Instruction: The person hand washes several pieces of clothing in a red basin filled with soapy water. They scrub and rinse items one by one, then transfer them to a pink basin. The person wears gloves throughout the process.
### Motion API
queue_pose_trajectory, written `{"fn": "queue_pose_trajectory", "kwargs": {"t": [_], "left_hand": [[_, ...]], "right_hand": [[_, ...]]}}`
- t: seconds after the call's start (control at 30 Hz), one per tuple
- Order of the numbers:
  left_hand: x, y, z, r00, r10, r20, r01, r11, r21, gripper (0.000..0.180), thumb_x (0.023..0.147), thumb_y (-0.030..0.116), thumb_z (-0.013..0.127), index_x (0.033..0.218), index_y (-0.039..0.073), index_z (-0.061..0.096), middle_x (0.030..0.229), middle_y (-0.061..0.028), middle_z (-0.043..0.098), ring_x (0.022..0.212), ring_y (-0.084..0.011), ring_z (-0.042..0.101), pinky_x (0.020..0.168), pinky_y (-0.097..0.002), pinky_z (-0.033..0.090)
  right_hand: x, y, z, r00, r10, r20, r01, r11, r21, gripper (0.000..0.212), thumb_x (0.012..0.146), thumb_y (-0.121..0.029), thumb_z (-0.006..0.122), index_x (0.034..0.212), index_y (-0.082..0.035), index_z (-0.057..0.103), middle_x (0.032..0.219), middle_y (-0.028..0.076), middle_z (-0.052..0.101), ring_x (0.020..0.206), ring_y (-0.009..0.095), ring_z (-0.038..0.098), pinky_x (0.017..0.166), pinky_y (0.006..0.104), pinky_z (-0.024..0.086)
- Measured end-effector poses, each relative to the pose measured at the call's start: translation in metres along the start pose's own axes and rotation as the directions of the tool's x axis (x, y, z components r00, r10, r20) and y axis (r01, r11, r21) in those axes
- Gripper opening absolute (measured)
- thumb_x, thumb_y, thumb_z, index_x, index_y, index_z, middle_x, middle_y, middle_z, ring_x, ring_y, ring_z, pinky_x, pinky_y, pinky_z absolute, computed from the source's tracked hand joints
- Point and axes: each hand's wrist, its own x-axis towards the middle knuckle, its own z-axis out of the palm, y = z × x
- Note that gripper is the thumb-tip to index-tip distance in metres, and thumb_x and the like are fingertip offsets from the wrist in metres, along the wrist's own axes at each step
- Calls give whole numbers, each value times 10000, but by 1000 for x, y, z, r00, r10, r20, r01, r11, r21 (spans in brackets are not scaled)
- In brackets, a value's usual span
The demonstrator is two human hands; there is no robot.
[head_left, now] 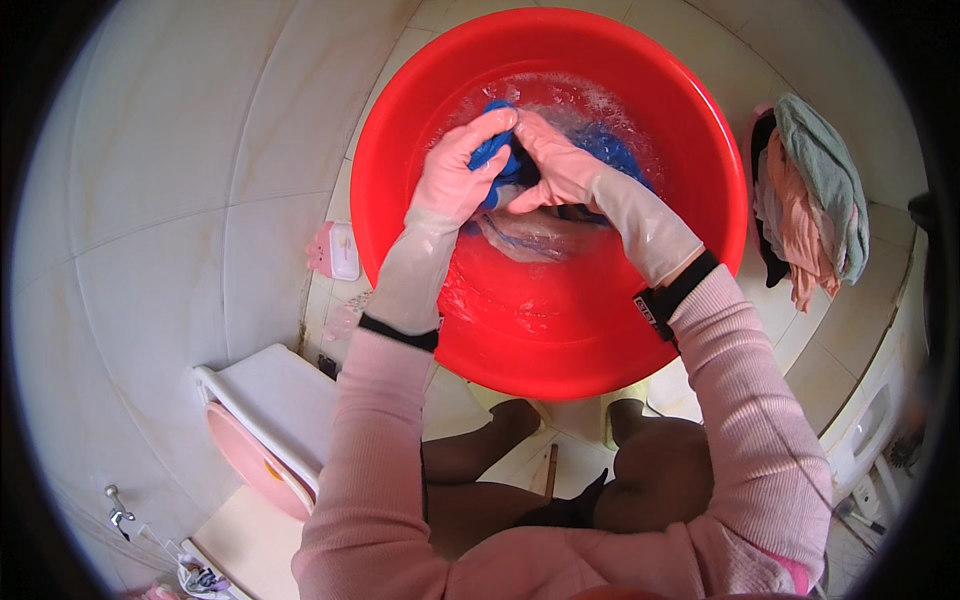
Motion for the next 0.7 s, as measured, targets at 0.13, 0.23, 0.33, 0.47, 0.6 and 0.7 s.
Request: {"fn": "queue_pose_trajectory", "kwargs": {"t": [0.13,0.23,0.33,0.47,0.6,0.7], "left_hand": [[22,99,-5,982,139,-131,-174,935,-309,299,854,-74,660,1136,24,684,1151,-69,680,1008,-135,639,912,-287,509],[37,134,1,972,57,-228,-137,925,-355,269,833,-70,668,1081,28,698,1100,-53,697,989,-119,639,891,-269,511],[43,135,1,981,-89,-171,38,960,-279,241,841,23,689,1078,65,701,1072,-36,702,988,-127,640,897,-281,511],[30,116,-13,989,-26,-145,58,974,221,509,830,185,762,1300,118,579,1251,-95,619,1081,-201,620,962,-328,488],[13,103,-22,944,-286,163,329,833,-444,621,797,180,809,1339,86,522,1274,-123,581,1111,-218,614,963,-325,490],[9,101,-15,913,-341,225,408,744,-529,357,797,132,805,1106,36,653,1098,-77,651,978,-151,643,889,-302,512]], "right_hand": [[-21,-50,-3,952,-148,269,-121,623,772,963,706,211,693,1500,-195,327,1362,59,493,1223,221,526,919,331,541],[-39,-79,12,932,7,363,-299,584,755,688,698,75,791,1287,-150,518,1017,2,639,1011,166,614,766,312,533],[-47,-93,28,998,64,28,-62,630,774,545,708,-9,814,1189,-84,568,975,36,642,814,166,627,669,312,507],[-56,-94,31,913,327,243,-384,495,779,739,739,-6,795,1372,-134,438,1099,79,619,795,231,649,644,379,532],[-56,-88,29,958,198,205,-285,629,723,570,738,-5,779,1258,-51,552,1028,78,656,1021,217,618,878,356,490],[-51,-82,36,962,181,202,-271,682,679,347,790,-13,704,1079,-88,526,755,68,572,556,197,502,506,347,356]]}}
